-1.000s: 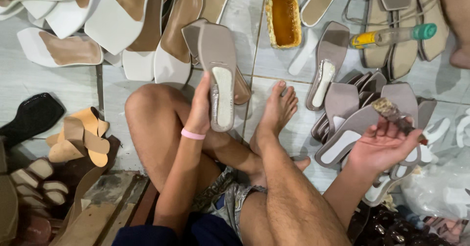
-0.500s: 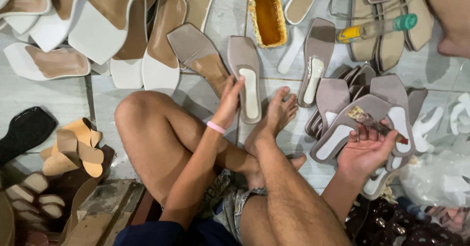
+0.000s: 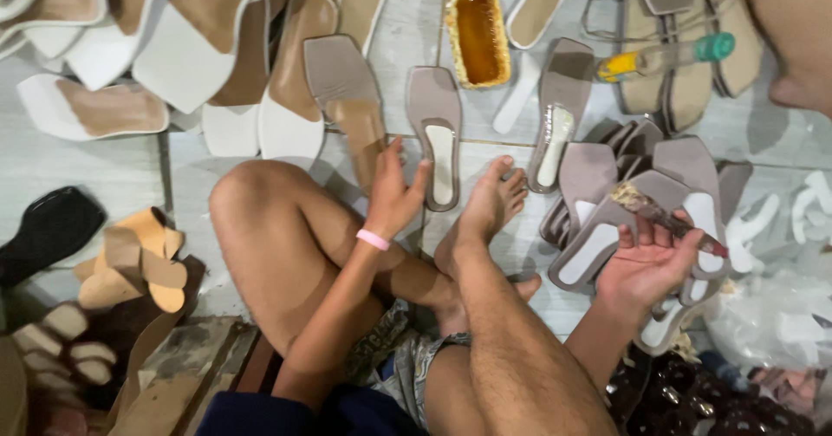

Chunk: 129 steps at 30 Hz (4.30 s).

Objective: The person sits on the floor and applies adhesive to the insole area of multiple slip-on shoes using a brush. They repeatedly dip the brush into a container of glue and spread it evenly across the insole surface, then place the treated shoes aside.

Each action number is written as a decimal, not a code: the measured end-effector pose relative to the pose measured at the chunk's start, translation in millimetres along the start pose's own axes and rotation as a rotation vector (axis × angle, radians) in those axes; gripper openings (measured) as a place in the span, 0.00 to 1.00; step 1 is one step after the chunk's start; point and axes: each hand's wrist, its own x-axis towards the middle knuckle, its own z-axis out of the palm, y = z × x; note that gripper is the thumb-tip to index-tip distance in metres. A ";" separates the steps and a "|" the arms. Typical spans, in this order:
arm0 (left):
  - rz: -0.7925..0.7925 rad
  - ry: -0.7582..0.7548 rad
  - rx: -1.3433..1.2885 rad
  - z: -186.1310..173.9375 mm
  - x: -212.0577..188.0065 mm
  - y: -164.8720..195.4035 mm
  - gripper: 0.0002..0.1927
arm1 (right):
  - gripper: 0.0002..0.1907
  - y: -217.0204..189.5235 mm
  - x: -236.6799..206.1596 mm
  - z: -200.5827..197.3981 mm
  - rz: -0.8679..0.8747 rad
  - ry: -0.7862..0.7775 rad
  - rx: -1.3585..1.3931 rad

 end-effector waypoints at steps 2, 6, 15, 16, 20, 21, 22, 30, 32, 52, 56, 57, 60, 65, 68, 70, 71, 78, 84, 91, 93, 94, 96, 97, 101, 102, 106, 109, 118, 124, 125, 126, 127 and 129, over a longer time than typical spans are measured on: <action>0.070 0.036 0.134 -2.3 -4.8 -1.1 0.30 | 0.21 -8.8 4.7 -9.7 -0.027 0.052 0.103; 0.233 0.076 0.184 2.6 -8.6 3.1 0.25 | 0.16 -44.5 14.9 -37.0 -0.115 0.049 0.156; 0.231 0.020 0.121 15.1 -20.2 9.0 0.19 | 0.28 -23.9 -23.5 -57.3 0.022 -0.057 -1.582; 0.253 0.022 0.125 16.4 -21.2 8.4 0.19 | 0.32 -14.7 -28.1 -57.8 -0.073 -0.108 -1.692; 0.283 0.029 0.133 19.1 -24.2 6.2 0.17 | 0.31 14.1 -32.6 -62.2 -0.126 0.074 -1.710; 0.280 0.026 0.131 19.7 -23.8 5.8 0.17 | 0.31 19.3 -30.5 -63.6 -0.147 0.083 -1.692; 0.282 0.021 0.137 20.1 -23.8 5.7 0.17 | 0.31 23.1 -28.2 -65.5 -0.167 0.094 -1.675; 0.267 -0.029 0.180 22.3 -22.0 7.8 0.17 | 0.29 34.3 -14.1 -70.5 -0.274 0.079 -1.425; 0.276 -0.020 0.157 21.3 -20.6 8.1 0.17 | 0.29 31.7 -12.7 -67.9 -0.220 0.112 -1.395; 0.247 -0.273 -0.515 16.7 -42.6 63.2 0.25 | 0.23 11.5 -38.7 86.9 0.135 -0.591 -0.499; -0.003 -0.026 -0.423 -20.7 -34.5 53.5 0.15 | 0.20 18.5 -30.4 125.4 -0.019 -0.972 -0.555; -0.026 0.067 -0.320 -40.4 -31.0 47.0 0.14 | 0.15 18.1 -24.7 127.3 0.042 -0.942 -0.435; 0.039 0.222 -0.465 -89.3 -11.4 26.8 0.20 | 0.09 23.6 -0.3 124.7 0.054 -0.862 -0.322; -0.199 -0.053 -0.998 -107.3 1.5 14.0 0.22 | 0.18 46.7 32.4 121.5 -0.139 -0.741 -0.565; -0.292 -0.137 -1.018 -100.0 14.2 10.0 0.23 | 0.24 51.1 42.5 130.5 -0.229 -0.812 -0.640; -0.329 -0.168 -1.036 -91.2 13.6 7.6 0.23 | 0.25 50.8 45.3 136.9 -0.182 -0.784 -0.689; -0.290 -0.175 -1.038 -88.0 14.4 5.1 0.23 | 0.25 52.7 46.6 140.6 -0.159 -0.770 -0.710; -0.201 -0.241 -0.930 -78.3 14.5 -2.7 0.21 | 0.23 84.7 68.6 163.0 -0.188 -0.783 -0.679; -0.201 -0.268 -0.845 -77.5 14.1 3.7 0.18 | 0.20 90.2 73.3 179.6 -0.329 -0.884 -0.683; -0.193 -0.268 -0.804 -78.9 14.1 8.2 0.18 | 0.18 90.0 67.7 194.1 -0.465 -0.951 -0.699; -0.161 -0.246 -0.825 -77.7 13.6 8.6 0.18 | 0.17 90.0 69.2 193.5 -0.519 -0.968 -0.714; -0.166 -0.241 -0.832 -77.3 13.4 8.4 0.18 | 0.17 90.1 70.6 192.8 -0.558 -0.976 -0.731; -0.176 -0.233 -0.844 -76.6 13.1 7.3 0.18 | 0.17 91.4 74.1 191.1 -0.556 -0.929 -0.812; -0.183 -0.228 -0.852 -76.1 13.4 6.4 0.19 | 0.17 92.3 76.3 190.6 -0.515 -0.873 -0.873; -0.136 -0.228 -0.834 -75.6 14.0 2.9 0.21 | 0.17 97.1 84.0 187.0 -0.402 -0.885 -0.838; -0.104 -0.232 -0.817 -75.9 14.1 2.5 0.21 | 0.16 98.1 85.4 185.9 -0.390 -0.895 -0.797; -0.116 -0.250 -0.808 -78.8 14.2 3.2 0.24 | 0.13 101.3 89.8 183.6 -0.298 -0.880 -0.703; -0.237 -0.222 -0.840 -80.1 15.4 5.9 0.21 | 0.15 101.3 91.7 184.0 -0.307 -0.818 -0.790; -0.196 -0.196 -0.829 -80.0 16.7 7.0 0.21 | 0.12 108.0 93.3 189.7 -0.583 -0.966 -0.933; -0.162 -0.194 -0.827 -80.0 15.9 5.7 0.23 | 0.13 115.7 95.8 194.9 -0.712 -0.989 -1.028; -0.193 -0.173 -0.861 -80.6 16.2 5.9 0.23 | 0.13 116.5 96.0 194.5 -0.741 -0.987 -1.015; -0.224 -0.152 -0.894 -81.2 16.5 6.2 0.22 | 0.14 116.6 96.4 193.4 -0.644 -0.957 -0.955; -0.244 -0.142 -0.913 -82.3 16.6 6.4 0.23 | 0.15 116.6 96.9 192.2 -0.548 -0.926 -0.892; -0.283 -0.123 -0.950 -85.2 17.0 7.1 0.23 | 0.15 114.9 98.8 188.7 -0.461 -0.878 -0.805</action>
